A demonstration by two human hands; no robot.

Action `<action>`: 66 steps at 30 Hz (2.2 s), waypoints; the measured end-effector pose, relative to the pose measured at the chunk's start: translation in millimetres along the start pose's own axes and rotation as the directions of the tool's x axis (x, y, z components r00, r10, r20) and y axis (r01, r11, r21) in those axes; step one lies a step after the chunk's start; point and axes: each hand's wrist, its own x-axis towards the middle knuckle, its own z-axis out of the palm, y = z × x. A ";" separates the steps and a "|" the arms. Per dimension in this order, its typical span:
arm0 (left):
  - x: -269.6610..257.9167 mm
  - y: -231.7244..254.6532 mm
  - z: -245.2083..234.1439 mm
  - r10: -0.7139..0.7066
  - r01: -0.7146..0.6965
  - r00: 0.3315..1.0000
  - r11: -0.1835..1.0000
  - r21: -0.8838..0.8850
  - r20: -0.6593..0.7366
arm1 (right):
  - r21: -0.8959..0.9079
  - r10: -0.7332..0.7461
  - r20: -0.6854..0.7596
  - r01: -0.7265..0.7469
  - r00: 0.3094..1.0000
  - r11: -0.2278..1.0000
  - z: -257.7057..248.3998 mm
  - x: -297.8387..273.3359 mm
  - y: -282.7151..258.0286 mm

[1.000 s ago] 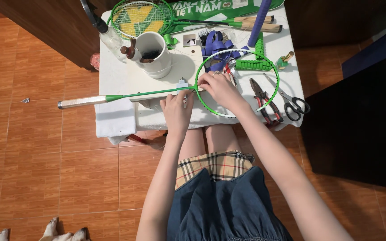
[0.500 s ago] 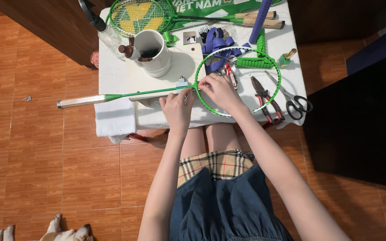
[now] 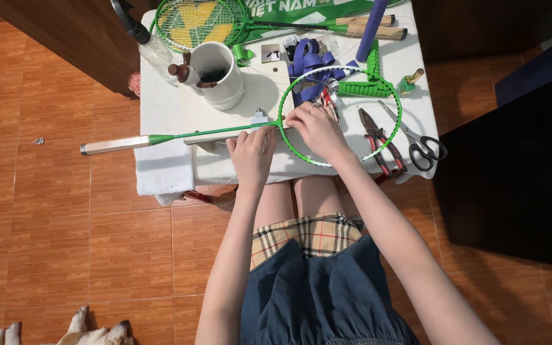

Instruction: Manually thread string through the grommets of a badminton racket frame.

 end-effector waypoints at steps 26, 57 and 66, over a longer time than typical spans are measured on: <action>6.7 3.3 -6.1 0.004 -0.006 0.996 1.000 0.028 0.089 | -0.005 -0.014 -0.002 0.014 1.000 1.000 1.5 -1.4 1.6; 6.7 3.4 4.8 0.019 -0.016 0.997 0.999 -0.030 0.081 | 0.076 0.082 0.005 -0.082 0.997 0.994 -8.4 -7.1 1.8; 13.3 -5.3 -3.3 0.075 -0.054 0.984 0.990 -0.129 0.164 | 0.203 0.053 0.154 -0.084 0.987 0.976 -6.6 5.6 -12.3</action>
